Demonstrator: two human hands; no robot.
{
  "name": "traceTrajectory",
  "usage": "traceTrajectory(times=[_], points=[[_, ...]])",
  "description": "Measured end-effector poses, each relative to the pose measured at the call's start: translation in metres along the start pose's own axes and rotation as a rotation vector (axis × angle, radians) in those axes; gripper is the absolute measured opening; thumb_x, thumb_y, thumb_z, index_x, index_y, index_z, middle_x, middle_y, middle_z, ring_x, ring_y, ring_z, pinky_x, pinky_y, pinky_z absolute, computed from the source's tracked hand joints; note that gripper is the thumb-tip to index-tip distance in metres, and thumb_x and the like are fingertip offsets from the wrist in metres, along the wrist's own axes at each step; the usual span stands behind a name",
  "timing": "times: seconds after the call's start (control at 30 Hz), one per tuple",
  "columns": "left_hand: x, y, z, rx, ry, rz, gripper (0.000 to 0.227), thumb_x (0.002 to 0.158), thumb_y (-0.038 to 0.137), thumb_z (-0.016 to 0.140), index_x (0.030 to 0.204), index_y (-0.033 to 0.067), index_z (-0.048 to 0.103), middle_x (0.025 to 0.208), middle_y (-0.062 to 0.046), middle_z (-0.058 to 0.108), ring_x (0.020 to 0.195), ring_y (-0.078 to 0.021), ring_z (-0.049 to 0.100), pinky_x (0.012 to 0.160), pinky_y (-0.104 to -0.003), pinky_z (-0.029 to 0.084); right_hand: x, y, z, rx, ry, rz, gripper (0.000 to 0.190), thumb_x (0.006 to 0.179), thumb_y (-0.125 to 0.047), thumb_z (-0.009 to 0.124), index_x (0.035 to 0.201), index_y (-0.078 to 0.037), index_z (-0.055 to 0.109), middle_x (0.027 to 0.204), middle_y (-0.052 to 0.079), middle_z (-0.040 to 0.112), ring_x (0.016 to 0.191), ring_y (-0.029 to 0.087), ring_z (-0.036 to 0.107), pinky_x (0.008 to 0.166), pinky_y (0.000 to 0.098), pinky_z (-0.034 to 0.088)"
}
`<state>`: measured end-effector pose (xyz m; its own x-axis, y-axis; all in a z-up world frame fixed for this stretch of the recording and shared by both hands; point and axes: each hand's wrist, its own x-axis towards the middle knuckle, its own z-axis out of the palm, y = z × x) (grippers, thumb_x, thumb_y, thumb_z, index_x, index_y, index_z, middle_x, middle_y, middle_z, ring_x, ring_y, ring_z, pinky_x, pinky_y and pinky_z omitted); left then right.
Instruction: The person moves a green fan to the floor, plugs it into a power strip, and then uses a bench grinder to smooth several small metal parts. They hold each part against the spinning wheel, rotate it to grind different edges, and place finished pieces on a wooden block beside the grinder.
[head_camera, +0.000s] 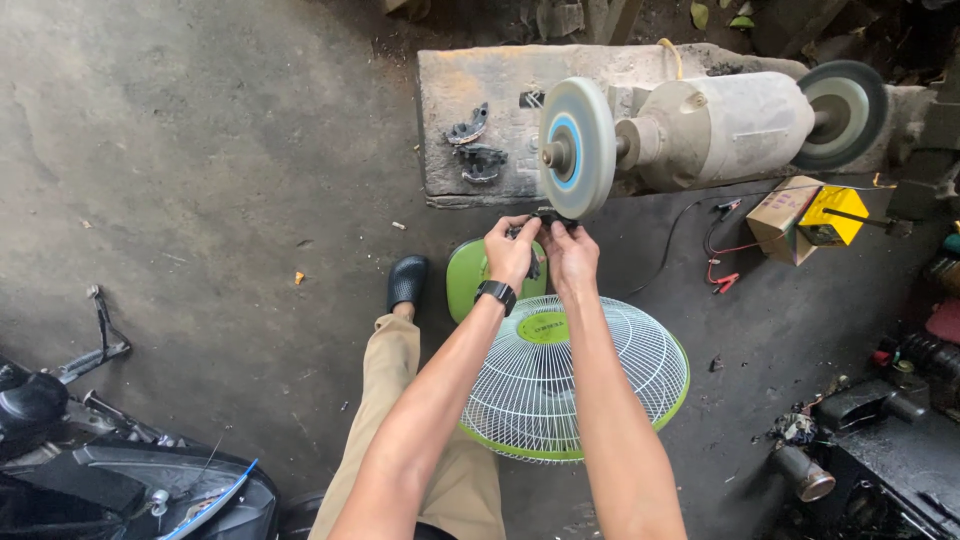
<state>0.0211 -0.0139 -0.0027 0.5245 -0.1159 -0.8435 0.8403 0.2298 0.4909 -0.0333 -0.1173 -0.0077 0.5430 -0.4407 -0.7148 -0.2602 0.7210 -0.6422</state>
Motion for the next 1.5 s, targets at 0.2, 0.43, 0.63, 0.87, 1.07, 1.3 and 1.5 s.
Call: traceTrajectory(times=[0.2,0.43,0.63,0.87,1.07,1.3,1.5], points=[[0.002,-0.007,0.007,-0.072,-0.025,-0.031,0.022,0.089,0.016,0.077,0.101,-0.0017,0.072,0.089,-0.009,0.072,0.063,-0.0138,0.066,0.048,-0.032,0.06,-0.005,-0.007,-0.002,-0.027,0.072,-0.062,0.021,0.099,0.002,0.061,0.118,0.009,0.058,0.113,0.018,0.069,0.103,0.029,0.07,0.097,0.0402,0.059],[0.001,-0.006,0.012,-0.082,-0.033,-0.066,0.021,0.089,0.015,0.077,0.1,-0.002,0.072,0.086,-0.013,0.072,0.058,-0.0152,0.064,0.047,-0.033,0.06,-0.006,-0.009,-0.005,-0.024,0.114,-0.088,0.021,0.099,0.001,0.061,0.119,0.008,0.058,0.112,0.016,0.068,0.101,0.026,0.069,0.098,0.0391,0.058],[-0.001,-0.003,0.016,-0.099,-0.056,-0.086,0.02,0.089,0.014,0.077,0.099,-0.0028,0.072,0.086,-0.013,0.072,0.059,-0.0157,0.065,0.048,-0.033,0.061,-0.009,-0.016,-0.002,-0.056,0.148,-0.11,0.022,0.099,0.0,0.061,0.119,0.008,0.06,0.112,0.013,0.068,0.101,0.023,0.068,0.097,0.0366,0.058],[-0.005,-0.005,0.021,-0.107,-0.083,-0.104,0.021,0.089,0.014,0.078,0.1,-0.0026,0.072,0.087,-0.012,0.073,0.061,-0.0147,0.066,0.048,-0.032,0.06,-0.009,-0.017,-0.014,-0.079,0.161,-0.144,0.019,0.1,0.001,0.063,0.118,0.007,0.062,0.112,0.012,0.067,0.099,0.022,0.067,0.095,0.0356,0.057],[-0.007,-0.009,0.02,-0.112,-0.076,-0.091,0.021,0.088,0.015,0.078,0.099,-0.0022,0.072,0.084,-0.01,0.071,0.059,-0.0128,0.064,0.047,-0.031,0.059,-0.009,-0.022,-0.009,-0.096,0.131,-0.14,0.02,0.101,0.0,0.061,0.12,0.007,0.062,0.113,0.013,0.067,0.101,0.023,0.066,0.095,0.0357,0.056],[-0.01,-0.01,0.008,-0.096,0.008,-0.007,0.02,0.088,0.014,0.078,0.098,-0.0019,0.072,0.079,-0.006,0.069,0.056,-0.0108,0.061,0.046,-0.03,0.058,0.004,-0.012,-0.009,-0.114,0.043,-0.03,0.023,0.101,0.002,0.058,0.123,0.01,0.06,0.118,0.016,0.068,0.105,0.024,0.067,0.097,0.036,0.055],[-0.01,-0.011,0.003,-0.073,0.045,0.042,0.02,0.088,0.014,0.078,0.099,-0.0019,0.073,0.079,-0.007,0.07,0.057,-0.0102,0.061,0.046,-0.029,0.057,0.005,-0.01,-0.001,-0.139,0.025,0.04,0.024,0.103,-0.001,0.055,0.125,0.01,0.058,0.119,0.017,0.067,0.105,0.024,0.066,0.096,0.036,0.054]])
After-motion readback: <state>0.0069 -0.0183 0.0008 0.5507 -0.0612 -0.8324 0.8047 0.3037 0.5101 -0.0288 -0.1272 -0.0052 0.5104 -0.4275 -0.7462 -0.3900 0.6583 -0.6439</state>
